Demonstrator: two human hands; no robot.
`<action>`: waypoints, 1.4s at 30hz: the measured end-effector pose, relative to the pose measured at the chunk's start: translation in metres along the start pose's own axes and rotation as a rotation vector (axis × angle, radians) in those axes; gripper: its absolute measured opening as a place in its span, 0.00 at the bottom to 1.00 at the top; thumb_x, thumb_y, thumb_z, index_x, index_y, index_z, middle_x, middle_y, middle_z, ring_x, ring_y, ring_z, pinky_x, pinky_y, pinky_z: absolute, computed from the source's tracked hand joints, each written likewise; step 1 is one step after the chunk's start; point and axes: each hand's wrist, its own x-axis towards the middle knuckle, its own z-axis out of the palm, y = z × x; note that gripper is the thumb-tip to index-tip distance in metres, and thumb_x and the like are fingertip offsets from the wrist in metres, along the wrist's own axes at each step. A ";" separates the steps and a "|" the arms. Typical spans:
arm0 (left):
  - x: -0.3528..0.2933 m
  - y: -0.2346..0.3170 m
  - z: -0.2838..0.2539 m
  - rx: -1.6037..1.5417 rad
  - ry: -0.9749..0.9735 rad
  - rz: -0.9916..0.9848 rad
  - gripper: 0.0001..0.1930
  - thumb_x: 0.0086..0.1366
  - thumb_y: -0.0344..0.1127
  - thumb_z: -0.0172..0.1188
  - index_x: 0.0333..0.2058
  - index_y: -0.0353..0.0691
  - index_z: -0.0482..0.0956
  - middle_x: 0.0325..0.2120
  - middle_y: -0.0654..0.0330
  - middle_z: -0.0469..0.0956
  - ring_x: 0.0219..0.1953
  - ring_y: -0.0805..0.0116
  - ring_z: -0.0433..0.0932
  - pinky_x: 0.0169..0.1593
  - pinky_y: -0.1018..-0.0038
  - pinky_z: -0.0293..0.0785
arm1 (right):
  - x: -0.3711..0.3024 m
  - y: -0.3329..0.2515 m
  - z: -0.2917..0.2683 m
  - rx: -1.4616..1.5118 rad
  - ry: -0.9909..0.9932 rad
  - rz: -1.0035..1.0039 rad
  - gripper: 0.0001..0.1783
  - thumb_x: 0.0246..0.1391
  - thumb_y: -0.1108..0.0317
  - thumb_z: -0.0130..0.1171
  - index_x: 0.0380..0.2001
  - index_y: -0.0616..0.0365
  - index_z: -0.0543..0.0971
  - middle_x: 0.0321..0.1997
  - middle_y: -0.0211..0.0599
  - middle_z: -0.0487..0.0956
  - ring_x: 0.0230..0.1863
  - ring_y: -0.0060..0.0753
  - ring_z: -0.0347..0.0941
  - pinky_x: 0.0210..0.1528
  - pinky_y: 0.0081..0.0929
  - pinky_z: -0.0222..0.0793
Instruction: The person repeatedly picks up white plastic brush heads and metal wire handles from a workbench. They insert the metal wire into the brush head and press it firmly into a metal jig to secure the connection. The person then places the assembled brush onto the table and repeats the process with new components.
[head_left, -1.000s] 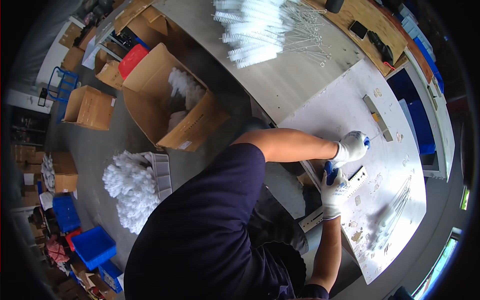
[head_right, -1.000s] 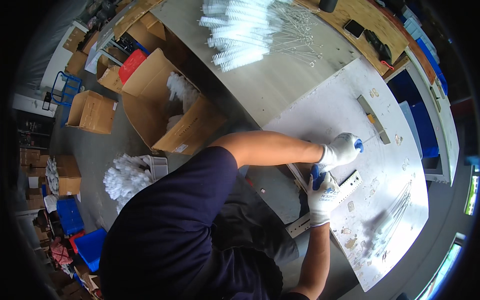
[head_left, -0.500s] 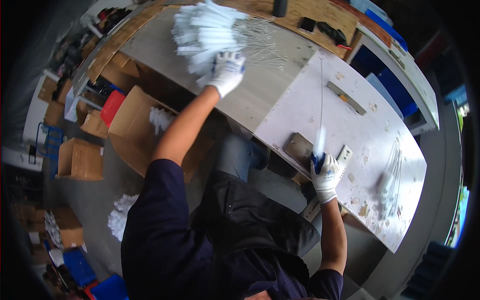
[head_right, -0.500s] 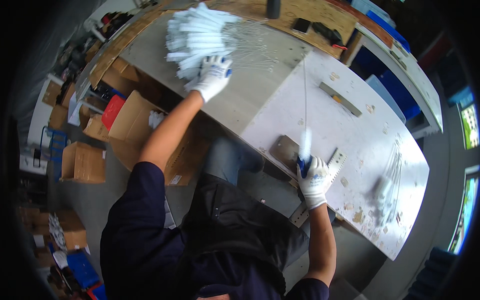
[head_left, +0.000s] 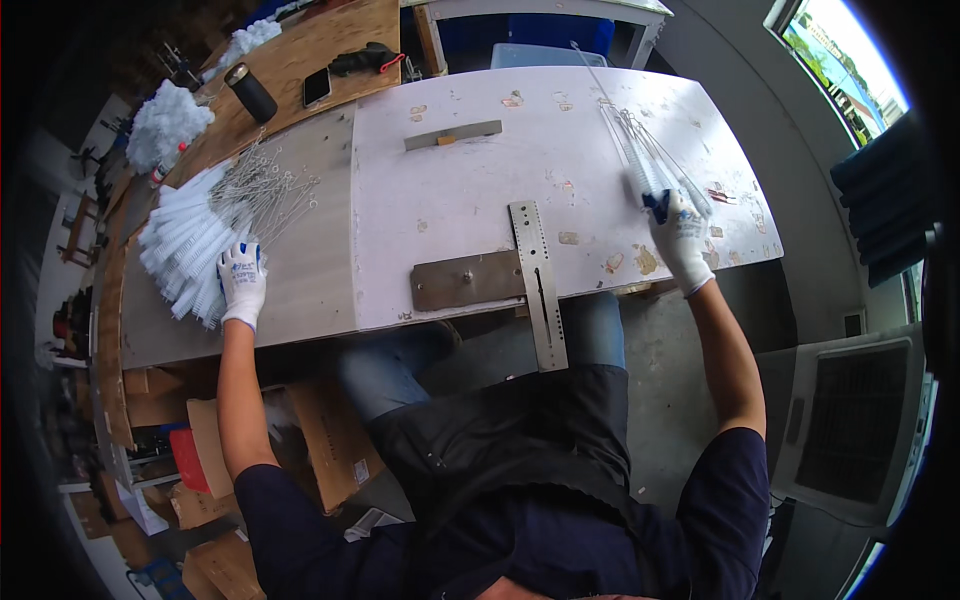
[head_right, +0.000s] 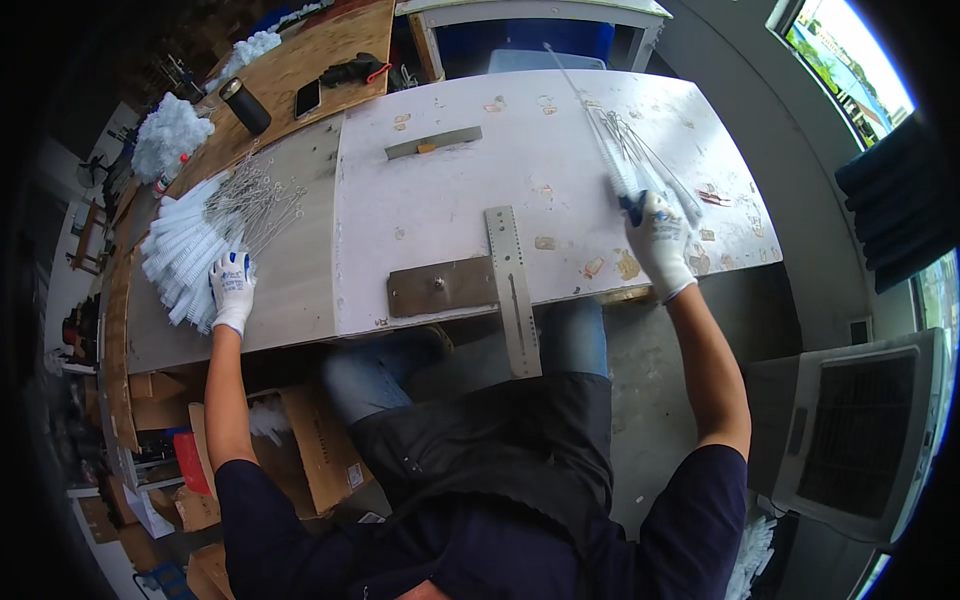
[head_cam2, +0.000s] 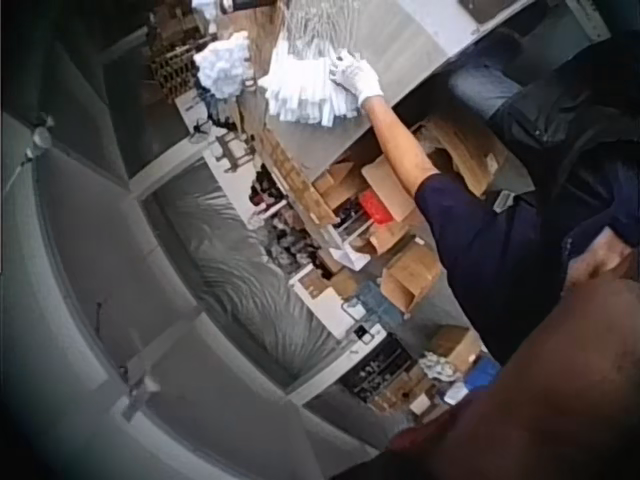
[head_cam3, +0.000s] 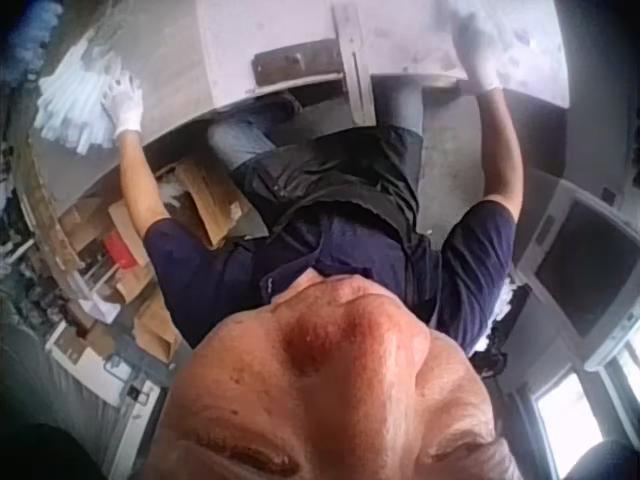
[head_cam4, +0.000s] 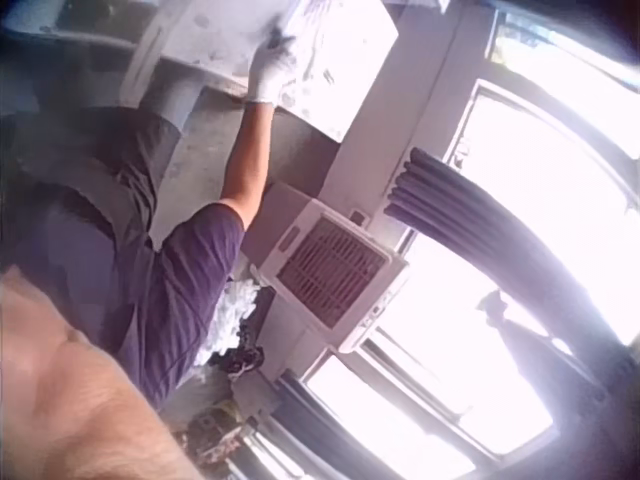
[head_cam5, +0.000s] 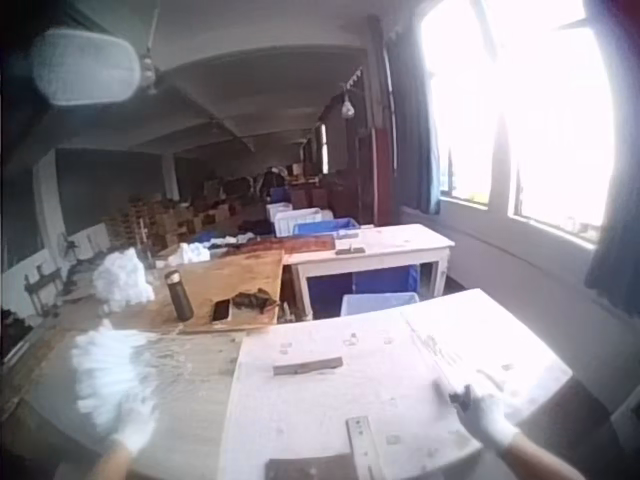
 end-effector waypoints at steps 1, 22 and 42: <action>0.001 0.010 -0.008 -0.002 -0.048 -0.001 0.12 0.63 0.42 0.63 0.44 0.47 0.80 0.46 0.56 0.76 0.52 0.55 0.73 0.57 0.55 0.65 | 0.006 0.018 -0.004 -0.040 -0.042 0.060 0.16 0.53 0.57 0.64 0.34 0.58 0.75 0.30 0.51 0.82 0.35 0.53 0.81 0.37 0.47 0.75; 0.069 0.110 -0.111 -0.723 0.665 -0.155 0.20 0.64 0.28 0.59 0.55 0.48 0.79 0.37 0.57 0.82 0.32 0.59 0.81 0.36 0.64 0.76 | -0.024 -0.198 0.005 1.004 -0.299 -0.165 0.07 0.55 0.70 0.66 0.36 0.62 0.81 0.27 0.44 0.79 0.27 0.32 0.76 0.34 0.27 0.70; 0.073 0.284 -0.074 -2.084 -0.441 -0.721 0.10 0.67 0.29 0.57 0.44 0.35 0.82 0.33 0.56 0.82 0.32 0.62 0.84 0.37 0.69 0.82 | -0.007 -0.281 0.042 0.585 -0.666 -0.267 0.23 0.55 0.46 0.62 0.30 0.58 0.84 0.26 0.48 0.83 0.33 0.51 0.82 0.41 0.42 0.75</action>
